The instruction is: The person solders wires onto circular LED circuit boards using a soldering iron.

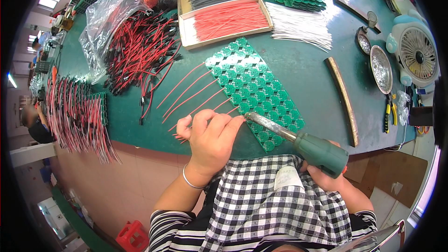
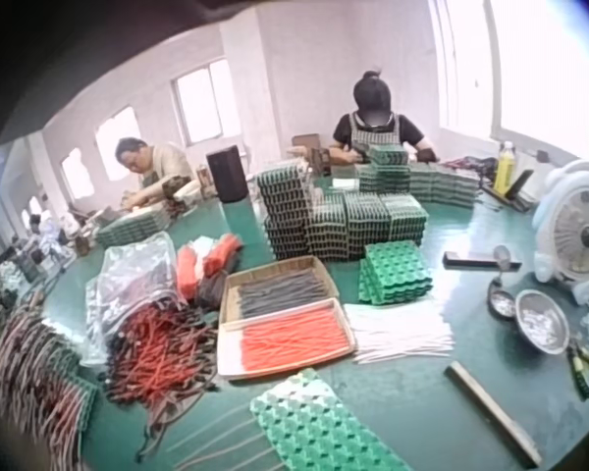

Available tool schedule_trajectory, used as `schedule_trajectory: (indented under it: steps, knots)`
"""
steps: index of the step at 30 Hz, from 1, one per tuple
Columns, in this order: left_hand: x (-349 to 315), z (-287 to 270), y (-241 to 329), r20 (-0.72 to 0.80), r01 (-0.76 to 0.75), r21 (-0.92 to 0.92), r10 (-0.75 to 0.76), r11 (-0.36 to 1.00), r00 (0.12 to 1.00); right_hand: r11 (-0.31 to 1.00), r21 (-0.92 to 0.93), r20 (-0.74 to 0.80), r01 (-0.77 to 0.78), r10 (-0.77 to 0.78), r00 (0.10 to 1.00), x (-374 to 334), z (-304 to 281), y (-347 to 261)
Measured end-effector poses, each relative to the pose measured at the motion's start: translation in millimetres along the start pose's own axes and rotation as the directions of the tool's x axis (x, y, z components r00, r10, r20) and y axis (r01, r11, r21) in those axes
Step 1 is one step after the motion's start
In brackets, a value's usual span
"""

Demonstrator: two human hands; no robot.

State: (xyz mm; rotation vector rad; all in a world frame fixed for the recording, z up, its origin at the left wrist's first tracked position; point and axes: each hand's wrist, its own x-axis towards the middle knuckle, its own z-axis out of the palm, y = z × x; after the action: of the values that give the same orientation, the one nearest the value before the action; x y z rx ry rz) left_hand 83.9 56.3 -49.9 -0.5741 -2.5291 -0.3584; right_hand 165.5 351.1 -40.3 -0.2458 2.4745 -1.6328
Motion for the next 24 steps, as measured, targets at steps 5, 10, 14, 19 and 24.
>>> schedule_trajectory:
  steps: [5,10,14,19,24]
  knots:
    - [-1.2,0.1,-0.4,0.008,-0.002,0.009,0.002,1.0,1.0,0.97,0.242,0.004,-0.012,0.011,1.0,14.5,-2.1,-17.2]
    - [3.9,0.0,0.7,-0.013,-0.016,0.025,0.016,1.0,1.0,0.985,0.164,-0.076,0.053,-0.041,0.996,7.3,-3.3,-11.2]
    - [3.6,-0.1,-0.3,-0.022,-0.02,0.017,0.02,1.0,1.0,0.985,0.158,-0.039,0.072,-0.067,0.997,9.8,-10.5,-19.1]
    - [3.4,0.8,-0.4,-0.044,-0.025,0.025,0.026,0.999,0.999,0.991,0.042,0.041,0.128,-0.13,0.991,5.6,-22.0,-21.1]
    - [2.8,0.6,-0.1,-0.05,-0.031,0.016,0.032,0.999,0.998,0.986,-0.059,0.056,0.156,-0.153,0.987,-1.6,-22.5,-18.8]
